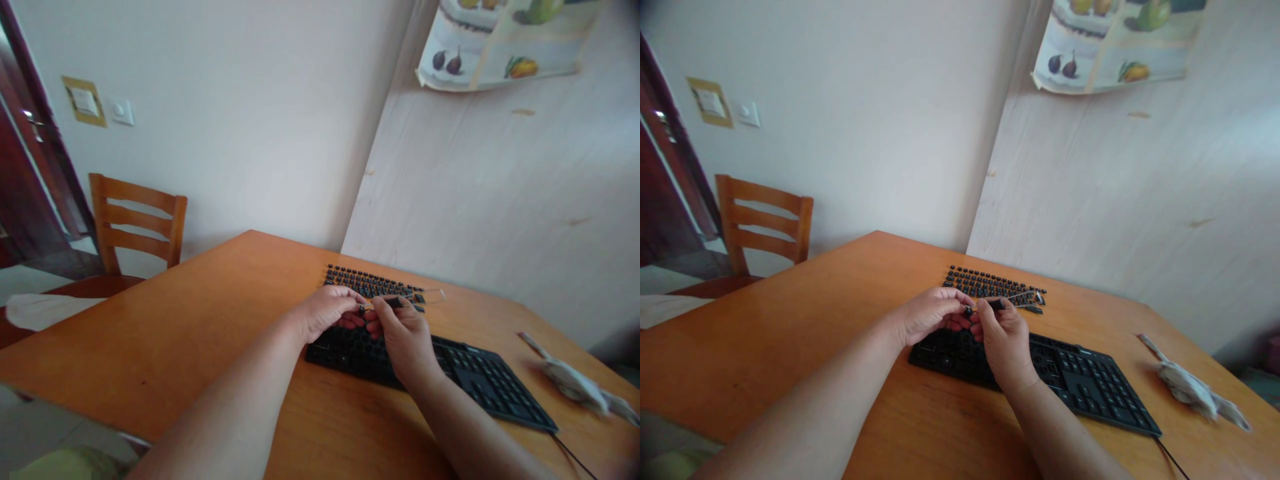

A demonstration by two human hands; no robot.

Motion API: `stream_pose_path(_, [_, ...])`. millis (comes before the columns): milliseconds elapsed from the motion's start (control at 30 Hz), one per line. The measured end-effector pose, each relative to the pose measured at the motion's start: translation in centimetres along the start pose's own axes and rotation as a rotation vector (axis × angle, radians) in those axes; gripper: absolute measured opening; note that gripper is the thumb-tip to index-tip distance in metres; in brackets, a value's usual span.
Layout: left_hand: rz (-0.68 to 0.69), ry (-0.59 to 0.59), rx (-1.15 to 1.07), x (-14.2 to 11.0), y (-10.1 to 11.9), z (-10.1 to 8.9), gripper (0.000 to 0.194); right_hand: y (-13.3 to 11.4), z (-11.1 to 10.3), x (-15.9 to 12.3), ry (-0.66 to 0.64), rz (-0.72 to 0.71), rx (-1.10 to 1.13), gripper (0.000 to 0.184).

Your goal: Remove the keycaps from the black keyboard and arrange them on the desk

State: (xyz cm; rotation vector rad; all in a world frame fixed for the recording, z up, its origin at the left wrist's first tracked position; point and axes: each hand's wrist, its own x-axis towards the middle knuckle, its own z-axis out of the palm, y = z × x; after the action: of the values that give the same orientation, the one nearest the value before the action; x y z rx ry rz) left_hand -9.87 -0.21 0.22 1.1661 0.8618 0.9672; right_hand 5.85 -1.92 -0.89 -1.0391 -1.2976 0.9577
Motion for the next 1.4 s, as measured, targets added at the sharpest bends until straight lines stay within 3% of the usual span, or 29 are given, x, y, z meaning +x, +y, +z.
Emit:
stream_pose_path(400, [0.023,0.005,-0.071,0.0,0.0,-0.4,0.017,0.1,0.2,0.0,-0.011,-0.043,0.095,0.033])
stream_pose_path(1000, [-0.018,-0.096,-0.220,0.1,0.3,-1.0,0.020,-0.2,0.1,-0.5,-0.044,-0.228,-0.068,0.030])
stream_pose_path(1200, [-0.029,-0.112,-0.225,0.0,0.3,-1.1,0.018,-0.7,0.2,-0.6,-0.041,-0.204,-0.029,0.031])
stream_pose_path(1400, [-0.030,-0.120,-0.242,0.0,0.2,-1.3,0.019,-0.4,-0.2,0.3,0.015,-0.050,0.169,0.032])
